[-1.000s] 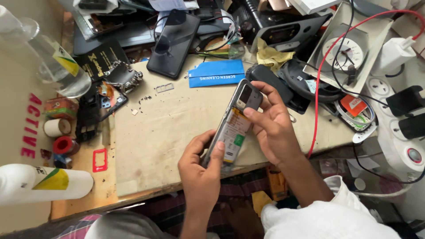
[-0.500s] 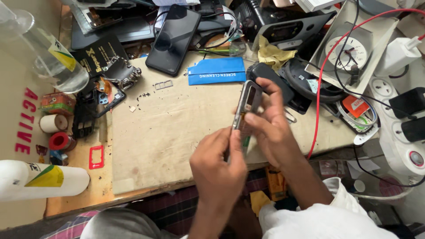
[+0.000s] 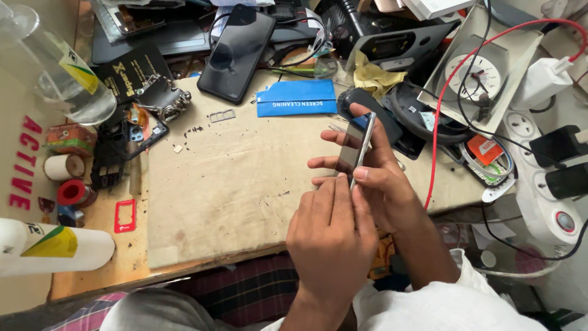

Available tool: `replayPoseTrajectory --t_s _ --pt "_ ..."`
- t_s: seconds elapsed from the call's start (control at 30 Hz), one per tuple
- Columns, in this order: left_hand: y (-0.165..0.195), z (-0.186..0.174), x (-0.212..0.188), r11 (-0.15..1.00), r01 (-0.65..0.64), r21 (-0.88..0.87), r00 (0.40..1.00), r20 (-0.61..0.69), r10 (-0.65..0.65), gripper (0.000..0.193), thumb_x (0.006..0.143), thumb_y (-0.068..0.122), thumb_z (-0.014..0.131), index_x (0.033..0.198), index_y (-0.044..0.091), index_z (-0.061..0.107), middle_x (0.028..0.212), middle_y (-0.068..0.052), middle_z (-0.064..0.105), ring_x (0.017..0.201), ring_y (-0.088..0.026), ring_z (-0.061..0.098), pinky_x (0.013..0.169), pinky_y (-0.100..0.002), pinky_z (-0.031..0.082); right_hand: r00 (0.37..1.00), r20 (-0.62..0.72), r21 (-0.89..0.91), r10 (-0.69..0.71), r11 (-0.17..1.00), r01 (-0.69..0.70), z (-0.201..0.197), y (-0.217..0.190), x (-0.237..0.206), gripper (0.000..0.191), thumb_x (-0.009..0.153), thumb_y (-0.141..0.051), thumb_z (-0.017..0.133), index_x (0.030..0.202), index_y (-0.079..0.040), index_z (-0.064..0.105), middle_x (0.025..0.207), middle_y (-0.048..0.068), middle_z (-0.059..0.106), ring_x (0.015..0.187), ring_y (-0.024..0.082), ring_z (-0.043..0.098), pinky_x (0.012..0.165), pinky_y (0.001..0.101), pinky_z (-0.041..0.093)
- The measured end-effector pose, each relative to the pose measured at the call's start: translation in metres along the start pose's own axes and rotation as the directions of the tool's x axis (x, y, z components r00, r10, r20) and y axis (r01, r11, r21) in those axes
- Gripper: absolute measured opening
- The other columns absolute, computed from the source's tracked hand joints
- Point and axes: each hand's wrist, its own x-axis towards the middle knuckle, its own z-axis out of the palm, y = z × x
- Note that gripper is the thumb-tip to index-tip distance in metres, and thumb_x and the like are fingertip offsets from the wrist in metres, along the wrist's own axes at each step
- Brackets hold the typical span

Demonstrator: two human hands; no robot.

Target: The person disassembles a smartphone on a cluttered workbench, lifting the back cover and working around the battery, then presses the phone together and powers it on to test the screen. They repeatedly press the frame edges, handle small components, and reassemble the device by hand.

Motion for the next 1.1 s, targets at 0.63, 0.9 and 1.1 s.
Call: replayPoseTrajectory --t_s 0.63,0.9,1.1 --pt "0.005 0.008 -0.003 0.999 0.007 0.041 0.999 0.035 -0.009 0.026 0.093 0.012 0.074 0.11 -0.007 0.073 0.102 -0.013 0.07 0.083 -0.026 0.067 0.065 -0.038 0.053 0.999 0.05 0.037 0.0 0.999 -0.002 -0.01 -0.004 -0.001 0.089 0.09 -0.014 0.066 0.165 -0.016 0.019 0.154 0.026 0.04 0.134 0.048 0.054 0.107 0.0594 0.051" --pt "0.004 0.015 -0.009 0.997 -0.045 0.061 0.999 0.018 0.044 0.028 0.093 0.012 0.074 0.113 -0.008 0.072 0.108 -0.015 0.069 0.089 -0.029 0.067 0.072 -0.039 0.055 1.0 0.029 0.024 0.001 1.0 -0.001 -0.012 -0.004 -0.001 0.087 0.089 -0.014 0.068 0.163 -0.013 0.021 0.152 0.028 0.041 0.129 0.048 0.057 0.105 0.0603 0.052" --pt "0.006 0.021 -0.013 0.994 -0.068 0.083 0.997 0.044 0.065 0.03 0.096 0.012 0.073 0.115 -0.011 0.07 0.111 -0.018 0.068 0.094 -0.029 0.067 0.076 -0.039 0.055 0.999 -0.037 0.043 -0.037 0.998 0.039 -0.012 0.0 -0.003 0.086 0.087 -0.011 0.065 0.163 -0.006 0.025 0.149 0.031 0.046 0.116 0.044 0.063 0.098 0.0591 0.056"
